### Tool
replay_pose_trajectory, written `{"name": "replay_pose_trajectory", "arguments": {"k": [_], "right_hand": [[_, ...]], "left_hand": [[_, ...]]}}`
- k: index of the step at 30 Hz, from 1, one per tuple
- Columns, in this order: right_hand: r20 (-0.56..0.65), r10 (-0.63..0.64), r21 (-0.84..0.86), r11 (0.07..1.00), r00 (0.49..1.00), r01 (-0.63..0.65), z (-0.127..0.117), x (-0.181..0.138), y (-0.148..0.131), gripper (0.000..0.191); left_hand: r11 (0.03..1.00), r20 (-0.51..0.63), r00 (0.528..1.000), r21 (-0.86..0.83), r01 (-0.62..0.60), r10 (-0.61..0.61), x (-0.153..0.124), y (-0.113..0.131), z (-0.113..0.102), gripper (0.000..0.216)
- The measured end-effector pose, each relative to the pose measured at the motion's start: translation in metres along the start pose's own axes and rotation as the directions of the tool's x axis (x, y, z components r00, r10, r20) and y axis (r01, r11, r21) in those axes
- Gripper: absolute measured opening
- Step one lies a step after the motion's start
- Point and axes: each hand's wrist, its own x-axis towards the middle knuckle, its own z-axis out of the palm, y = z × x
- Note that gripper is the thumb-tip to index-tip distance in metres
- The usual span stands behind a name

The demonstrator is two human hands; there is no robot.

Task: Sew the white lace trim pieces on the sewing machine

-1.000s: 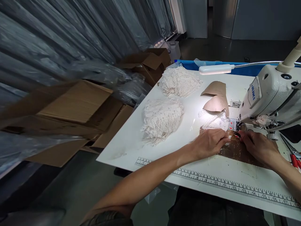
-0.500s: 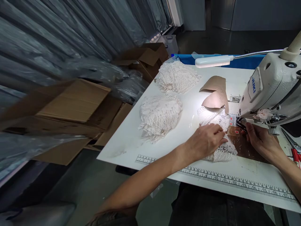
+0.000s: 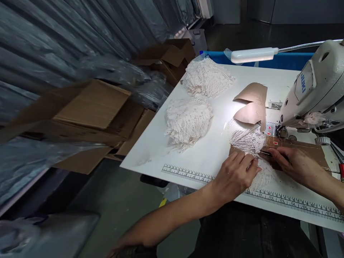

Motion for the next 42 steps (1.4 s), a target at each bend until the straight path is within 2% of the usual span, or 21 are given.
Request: {"name": "replay_pose_trajectory", "arguments": {"k": [5, 10, 13, 15, 18, 21, 23, 26, 28, 31, 33, 36, 42], "right_hand": [[-0.017, -0.041, -0.006, 0.999, 0.999, 0.041, -0.004, -0.003, -0.006, 0.065], [-0.126, 0.052, 0.052, 0.998, 0.991, -0.046, -0.010, 0.003, -0.014, 0.055], [-0.235, 0.063, -0.079, 0.993, 0.970, -0.083, -0.003, 0.013, -0.015, 0.053], [-0.254, 0.027, -0.174, 0.982, 0.967, -0.073, 0.004, 0.019, -0.013, 0.044], [-0.261, -0.024, -0.208, 0.978, 0.965, -0.031, 0.015, 0.021, -0.010, 0.031], [-0.295, -0.062, -0.184, 0.983, 0.954, 0.007, 0.022, 0.018, -0.008, 0.030], [-0.303, -0.049, -0.166, 0.986, 0.952, -0.003, 0.023, 0.018, -0.007, 0.030], [-0.270, 0.037, -0.083, 0.995, 0.962, -0.061, 0.016, 0.018, -0.007, 0.030], [-0.203, 0.063, 0.048, 0.997, 0.977, -0.054, 0.007, 0.015, -0.009, 0.032], [-0.082, -0.027, 0.256, 0.966, 0.996, 0.047, -0.003, 0.000, -0.014, 0.042], [0.006, -0.066, 0.314, 0.947, 0.998, 0.061, -0.003, -0.011, -0.017, 0.054], [0.095, -0.028, 0.280, 0.960, 0.995, 0.000, 0.005, -0.024, -0.018, 0.064], [0.112, 0.015, 0.144, 0.989, 0.994, -0.031, 0.016, -0.023, -0.017, 0.071]], "left_hand": [[0.992, 0.016, 0.999, -0.120, 0.043, -0.042, -0.004, -0.003, -0.002, 0.022], [0.963, 0.031, 0.969, -0.107, 0.249, -0.247, -0.004, -0.006, 0.003, 0.036], [0.956, 0.081, 0.964, -0.135, 0.261, -0.251, 0.000, -0.005, 0.007, 0.028], [0.936, 0.112, 0.961, -0.222, 0.274, -0.254, 0.002, -0.004, 0.005, 0.024], [0.806, 0.235, 0.911, -0.426, 0.411, -0.340, 0.006, -0.005, -0.003, 0.024], [0.600, 0.398, 0.837, -0.583, 0.548, -0.377, 0.008, -0.010, -0.010, 0.024], [0.492, 0.457, 0.796, -0.626, 0.605, -0.396, 0.009, -0.012, -0.012, 0.021], [0.402, 0.508, 0.739, -0.625, 0.669, -0.442, 0.009, -0.014, -0.012, 0.011], [0.382, 0.530, 0.726, -0.621, 0.684, -0.439, 0.008, -0.015, -0.012, 0.014], [0.363, 0.560, 0.724, -0.628, 0.688, -0.403, 0.007, -0.014, -0.015, 0.019], [0.346, 0.599, 0.704, -0.614, 0.710, -0.383, 0.007, -0.013, -0.018, 0.023], [0.319, 0.642, 0.671, -0.590, 0.742, -0.372, 0.007, -0.013, -0.022, 0.028], [0.317, 0.631, 0.668, -0.589, 0.743, -0.394, 0.006, -0.011, -0.022, 0.034]]}}
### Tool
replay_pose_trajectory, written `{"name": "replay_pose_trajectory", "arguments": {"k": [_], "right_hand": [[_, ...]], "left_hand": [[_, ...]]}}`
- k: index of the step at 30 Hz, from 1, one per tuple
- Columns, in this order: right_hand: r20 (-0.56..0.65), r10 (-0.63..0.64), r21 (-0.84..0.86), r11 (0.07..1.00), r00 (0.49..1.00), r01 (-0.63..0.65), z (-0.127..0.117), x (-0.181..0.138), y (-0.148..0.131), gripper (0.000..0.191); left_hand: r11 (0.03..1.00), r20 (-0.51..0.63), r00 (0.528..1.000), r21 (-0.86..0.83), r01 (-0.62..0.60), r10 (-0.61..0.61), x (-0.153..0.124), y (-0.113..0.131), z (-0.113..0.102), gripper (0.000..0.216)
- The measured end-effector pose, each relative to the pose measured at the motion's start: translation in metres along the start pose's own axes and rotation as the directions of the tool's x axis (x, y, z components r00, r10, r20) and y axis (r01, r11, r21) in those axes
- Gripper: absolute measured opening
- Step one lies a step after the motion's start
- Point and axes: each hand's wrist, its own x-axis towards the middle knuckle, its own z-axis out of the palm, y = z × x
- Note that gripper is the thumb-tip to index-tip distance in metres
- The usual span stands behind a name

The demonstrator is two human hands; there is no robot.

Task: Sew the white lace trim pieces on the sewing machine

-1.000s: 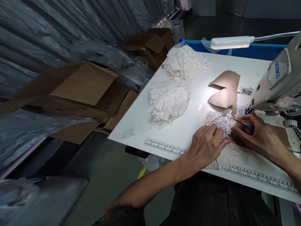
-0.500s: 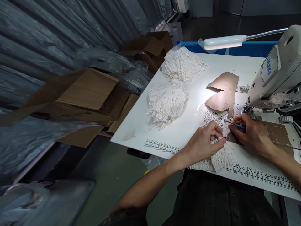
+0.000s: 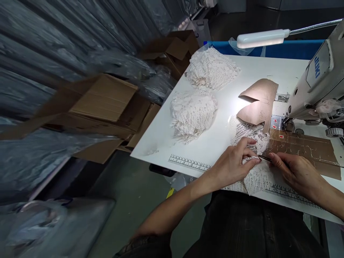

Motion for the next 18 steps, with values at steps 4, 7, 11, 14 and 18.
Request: {"name": "replay_pose_trajectory", "arguments": {"k": [4, 7, 11, 14, 18], "right_hand": [[-0.011, -0.030, 0.003, 1.000, 0.999, 0.030, -0.0006, 0.0025, -0.0014, 0.069], [-0.022, -0.052, 0.037, 0.998, 0.998, 0.053, -0.0001, 0.0028, -0.0023, 0.069], [-0.044, -0.077, 0.043, 0.996, 0.996, 0.078, 0.0006, 0.0045, -0.0040, 0.070], [-0.058, -0.081, 0.032, 0.996, 0.995, 0.083, 0.0005, 0.0063, -0.0047, 0.069], [-0.042, -0.086, 0.043, 0.995, 0.995, 0.088, 0.0017, 0.0070, -0.0043, 0.064]], "left_hand": [[1.000, -0.029, 0.999, -0.012, -0.013, 0.013, 0.0003, -0.0023, 0.0014, 0.038], [0.999, -0.049, 0.999, -0.029, -0.016, 0.015, 0.0008, -0.0034, 0.0018, 0.039], [0.999, -0.054, 0.999, -0.053, -0.004, 0.001, 0.0008, -0.0050, 0.0026, 0.041], [0.997, -0.067, 0.998, -0.080, 0.000, -0.006, -0.0004, -0.0064, 0.0031, 0.043], [0.994, -0.061, 0.998, -0.105, 0.018, -0.024, -0.0023, -0.0070, 0.0021, 0.043]]}}
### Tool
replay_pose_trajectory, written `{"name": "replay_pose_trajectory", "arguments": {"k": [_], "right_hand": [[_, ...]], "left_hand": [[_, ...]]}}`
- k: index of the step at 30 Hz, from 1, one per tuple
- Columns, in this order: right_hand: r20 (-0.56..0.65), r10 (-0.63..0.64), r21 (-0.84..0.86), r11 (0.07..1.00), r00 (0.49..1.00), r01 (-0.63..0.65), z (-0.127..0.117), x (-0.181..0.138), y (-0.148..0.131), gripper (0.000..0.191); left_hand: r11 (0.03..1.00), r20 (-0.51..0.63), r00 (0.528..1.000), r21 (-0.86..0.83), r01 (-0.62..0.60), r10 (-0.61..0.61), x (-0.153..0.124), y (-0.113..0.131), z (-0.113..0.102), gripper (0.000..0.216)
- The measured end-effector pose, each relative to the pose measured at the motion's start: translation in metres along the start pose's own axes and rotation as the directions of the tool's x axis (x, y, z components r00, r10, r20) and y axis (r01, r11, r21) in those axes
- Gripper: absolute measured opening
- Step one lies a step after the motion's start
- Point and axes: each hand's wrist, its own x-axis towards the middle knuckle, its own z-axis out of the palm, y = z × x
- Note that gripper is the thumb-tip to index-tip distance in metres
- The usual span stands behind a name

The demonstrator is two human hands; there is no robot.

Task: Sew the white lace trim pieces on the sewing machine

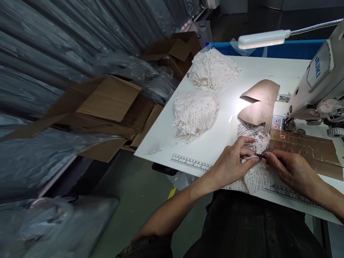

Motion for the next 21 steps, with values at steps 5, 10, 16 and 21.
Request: {"name": "replay_pose_trajectory", "arguments": {"k": [5, 10, 16, 21], "right_hand": [[-0.037, 0.003, 0.021, 1.000, 0.999, -0.002, 0.006, -0.001, -0.003, 0.062], [-0.200, 0.020, 0.104, 0.995, 0.980, 0.001, -0.002, -0.008, 0.002, 0.069], [-0.434, -0.039, -0.203, 0.978, 0.900, -0.055, -0.030, -0.030, 0.042, 0.067], [-0.436, -0.271, -0.184, 0.960, 0.858, 0.209, -0.023, -0.048, 0.035, 0.041]], "left_hand": [[0.998, 0.003, 0.999, -0.049, 0.032, -0.032, -0.003, 0.000, 0.001, 0.044], [0.997, 0.051, 0.998, -0.067, 0.027, -0.023, -0.010, 0.000, 0.004, 0.044], [0.990, 0.039, 0.998, -0.141, -0.032, 0.038, -0.012, 0.007, -0.013, 0.036], [0.984, 0.046, 0.998, -0.177, -0.025, 0.034, -0.014, 0.022, -0.015, 0.041]]}}
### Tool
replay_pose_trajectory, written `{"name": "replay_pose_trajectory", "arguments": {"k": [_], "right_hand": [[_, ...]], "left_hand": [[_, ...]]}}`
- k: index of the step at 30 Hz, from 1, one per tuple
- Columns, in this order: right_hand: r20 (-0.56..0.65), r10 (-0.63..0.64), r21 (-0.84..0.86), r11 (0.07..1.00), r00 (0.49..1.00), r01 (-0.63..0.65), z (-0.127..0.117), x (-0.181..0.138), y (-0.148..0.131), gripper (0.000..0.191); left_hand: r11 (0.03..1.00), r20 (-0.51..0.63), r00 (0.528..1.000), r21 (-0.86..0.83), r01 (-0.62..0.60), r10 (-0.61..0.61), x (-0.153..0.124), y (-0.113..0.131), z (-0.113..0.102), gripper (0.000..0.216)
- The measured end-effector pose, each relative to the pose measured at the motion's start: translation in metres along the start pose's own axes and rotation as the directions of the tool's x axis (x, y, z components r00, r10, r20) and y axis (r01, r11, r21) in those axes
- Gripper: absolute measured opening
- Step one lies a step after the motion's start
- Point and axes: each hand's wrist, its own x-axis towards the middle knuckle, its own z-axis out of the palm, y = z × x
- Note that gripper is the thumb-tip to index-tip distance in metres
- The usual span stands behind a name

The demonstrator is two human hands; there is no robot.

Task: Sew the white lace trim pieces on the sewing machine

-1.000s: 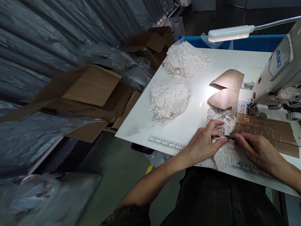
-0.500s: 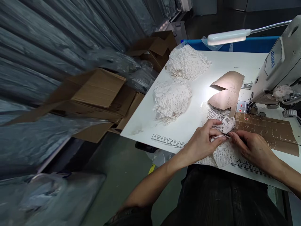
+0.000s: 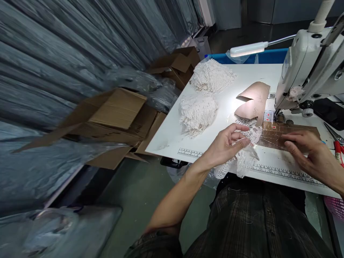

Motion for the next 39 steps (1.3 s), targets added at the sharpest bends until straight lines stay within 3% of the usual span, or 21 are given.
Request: {"name": "replay_pose_trajectory", "arguments": {"k": [3, 7, 9, 12, 15, 24, 29, 34, 39], "right_hand": [[0.234, -0.034, 0.300, 0.953, 0.972, -0.039, 0.008, -0.003, -0.025, 0.037], [0.391, 0.027, 0.357, 0.917, 0.920, -0.179, 0.022, -0.006, -0.039, 0.033], [0.425, 0.063, 0.359, 0.904, 0.903, -0.232, 0.027, -0.007, -0.036, 0.035], [0.436, 0.080, 0.373, 0.890, 0.896, -0.261, 0.030, -0.007, -0.031, 0.034], [0.441, 0.099, 0.387, 0.876, 0.892, -0.289, 0.028, -0.006, -0.029, 0.033], [0.389, 0.152, 0.329, 0.898, 0.908, -0.292, 0.020, 0.002, -0.028, 0.034], [0.403, 0.123, 0.255, 0.937, 0.907, -0.241, 0.018, 0.001, -0.021, 0.033], [0.179, 0.099, 0.161, 0.979, 0.979, -0.129, 0.015, 0.011, -0.021, 0.030], [0.252, -0.084, 0.312, 0.950, 0.964, 0.001, 0.014, 0.027, -0.032, 0.027]], "left_hand": [[0.998, 0.010, 1.000, -0.068, 0.010, -0.009, 0.000, 0.002, 0.009, 0.044], [0.984, -0.019, 1.000, -0.177, -0.002, -0.002, -0.001, -0.005, 0.014, 0.046], [0.988, -0.052, 0.999, -0.155, -0.019, 0.011, -0.001, -0.011, 0.013, 0.044], [0.999, -0.109, 0.993, 0.016, -0.052, 0.053, 0.001, -0.017, 0.011, 0.035], [0.990, -0.090, 0.993, 0.124, -0.071, 0.083, 0.004, -0.019, 0.010, 0.028], [0.989, -0.006, 0.997, 0.126, -0.081, 0.082, 0.008, -0.021, 0.010, 0.036], [0.994, -0.025, 0.998, 0.095, -0.059, 0.062, 0.010, -0.025, 0.010, 0.032], [0.977, 0.071, 0.986, 0.142, -0.162, 0.153, 0.009, -0.022, 0.015, 0.035], [0.941, 0.156, 0.965, 0.238, -0.243, 0.210, 0.009, -0.012, 0.021, 0.040]]}}
